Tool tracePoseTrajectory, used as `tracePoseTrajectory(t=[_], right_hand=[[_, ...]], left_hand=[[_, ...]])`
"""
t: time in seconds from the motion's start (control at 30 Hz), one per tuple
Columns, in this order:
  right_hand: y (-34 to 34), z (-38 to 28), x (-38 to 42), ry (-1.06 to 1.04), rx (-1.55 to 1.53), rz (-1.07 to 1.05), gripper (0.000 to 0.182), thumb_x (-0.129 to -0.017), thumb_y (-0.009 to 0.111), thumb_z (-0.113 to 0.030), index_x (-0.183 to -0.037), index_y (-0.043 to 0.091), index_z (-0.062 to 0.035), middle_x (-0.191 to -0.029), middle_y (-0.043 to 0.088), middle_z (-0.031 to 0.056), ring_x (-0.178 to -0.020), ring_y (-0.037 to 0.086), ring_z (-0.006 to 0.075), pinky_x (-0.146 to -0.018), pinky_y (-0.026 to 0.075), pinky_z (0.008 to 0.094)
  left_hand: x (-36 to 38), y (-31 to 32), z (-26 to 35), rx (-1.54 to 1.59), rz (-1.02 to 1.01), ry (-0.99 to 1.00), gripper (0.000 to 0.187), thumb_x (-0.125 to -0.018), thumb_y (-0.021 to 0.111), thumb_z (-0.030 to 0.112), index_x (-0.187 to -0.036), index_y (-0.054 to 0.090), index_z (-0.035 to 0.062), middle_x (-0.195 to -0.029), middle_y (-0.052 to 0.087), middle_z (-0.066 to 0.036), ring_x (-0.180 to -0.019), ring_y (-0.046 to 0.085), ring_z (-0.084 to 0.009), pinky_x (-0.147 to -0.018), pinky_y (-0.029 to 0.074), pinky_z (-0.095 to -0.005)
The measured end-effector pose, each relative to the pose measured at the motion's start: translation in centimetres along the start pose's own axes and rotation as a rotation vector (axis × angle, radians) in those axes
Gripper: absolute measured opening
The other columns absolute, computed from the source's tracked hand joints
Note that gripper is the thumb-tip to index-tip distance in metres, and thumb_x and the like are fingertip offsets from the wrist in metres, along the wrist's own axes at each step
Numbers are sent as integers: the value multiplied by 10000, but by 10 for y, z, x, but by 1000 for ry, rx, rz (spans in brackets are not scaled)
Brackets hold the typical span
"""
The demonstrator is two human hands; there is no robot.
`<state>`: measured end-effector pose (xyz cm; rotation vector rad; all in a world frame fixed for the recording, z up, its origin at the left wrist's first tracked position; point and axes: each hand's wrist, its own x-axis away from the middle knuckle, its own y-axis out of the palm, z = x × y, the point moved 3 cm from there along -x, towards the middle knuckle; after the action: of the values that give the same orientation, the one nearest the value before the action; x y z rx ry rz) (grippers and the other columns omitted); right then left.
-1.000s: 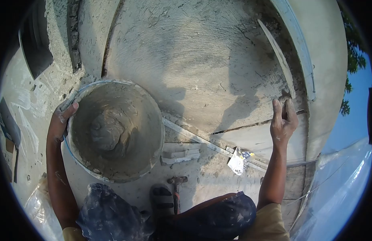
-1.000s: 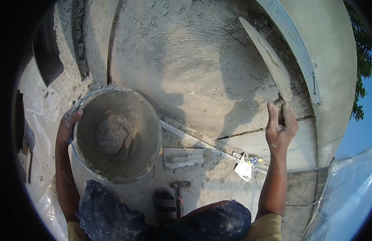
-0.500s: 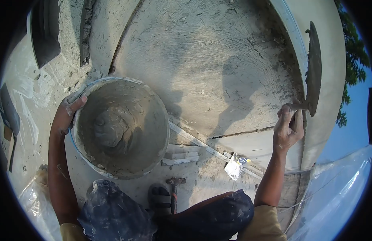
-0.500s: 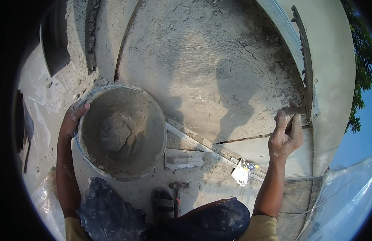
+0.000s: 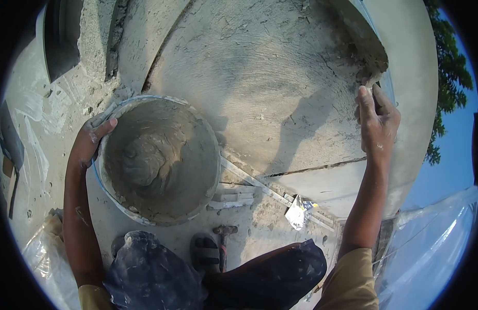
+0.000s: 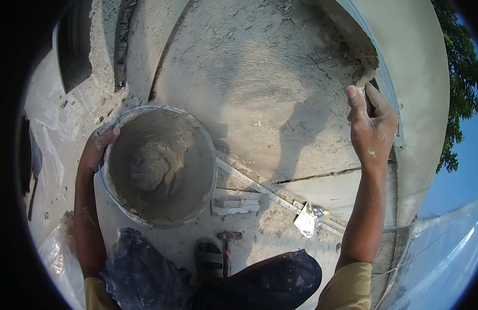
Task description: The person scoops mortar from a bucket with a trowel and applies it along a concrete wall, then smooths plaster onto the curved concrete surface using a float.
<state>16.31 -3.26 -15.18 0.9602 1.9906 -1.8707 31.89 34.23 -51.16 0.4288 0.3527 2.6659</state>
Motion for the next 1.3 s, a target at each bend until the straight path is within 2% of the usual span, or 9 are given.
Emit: tracePoseTrajectory(t=[0.27,0.4,0.5,0.73,0.83,0.97,1.1,1.27,1.3], right_hand=[[8,11,60,-116,-134,299,358,-983,636,-201,-1188,637,93,-718,554,20,-623,472,74,-573,378,218],[32,23,40,-199,42,153,360,-973,652,-230,-1122,651,98,-722,566,15,-635,484,83,-587,392,228],[38,10,15,48,19,159,253,-940,685,-146,-998,654,99,-779,630,83,-695,537,97,-651,450,245],[28,-3,33,-244,-15,304,245,-958,653,-107,-1048,647,121,-845,667,92,-703,543,105,-641,455,239],[19,-11,48,-159,-171,291,346,-975,649,-197,-1194,636,72,-779,587,24,-679,511,73,-616,412,209],[32,-17,30,-268,140,166,342,-956,671,-181,-1131,641,112,-854,652,76,-766,561,129,-729,465,253],[43,-23,6,-99,60,196,345,-944,687,-192,-1122,652,102,-890,678,109,-813,561,140,-797,464,267],[49,-58,-3,-67,-22,200,241,-948,676,-196,-921,662,44,-658,501,-26,-611,420,50,-559,329,220],[50,-58,1,-99,-26,217,222,-941,681,-163,-983,666,54,-672,481,-26,-606,401,57,-557,324,221]], left_hand=[[-1,-1,0,-1,-9,-2,496,-888,718,318,-1218,605,-35,-1092,672,-93,-960,635,-173,-887,488,-303],[-4,-1,-1,-1,-14,7,515,-879,728,316,-1238,605,-32,-1110,674,-102,-981,635,-180,-907,483,-306],[-4,-7,-5,6,-30,-28,580,-857,754,327,-1290,603,-27,-1168,674,-126,-1030,636,-199,-949,471,-314],[-7,-9,-8,-27,14,5,616,-838,761,367,-1281,606,-32,-1142,683,-129,-1013,640,-202,-935,473,-312],[-6,-11,-9,-22,-3,-16,564,-871,733,333,-1273,592,-36,-1141,673,-112,-1012,634,-189,-922,479,-308],[-3,-5,-3,-19,0,17,559,-877,726,335,-1268,587,-39,-1149,667,-111,-1019,628,-186,-928,475,-310],[-5,-9,-6,-29,25,0,632,-833,762,364,-1293,596,-38,-1166,677,-141,-1031,641,-216,-946,471,-315],[-6,-7,-6,-15,10,28,628,-833,762,372,-1284,605,-35,-1154,682,-139,-1021,645,-216,-944,472,-316],[-6,-6,-7,-9,7,25,627,-833,763,373,-1283,605,-36,-1148,684,-136,-1017,645,-214,-942,472,-315]])
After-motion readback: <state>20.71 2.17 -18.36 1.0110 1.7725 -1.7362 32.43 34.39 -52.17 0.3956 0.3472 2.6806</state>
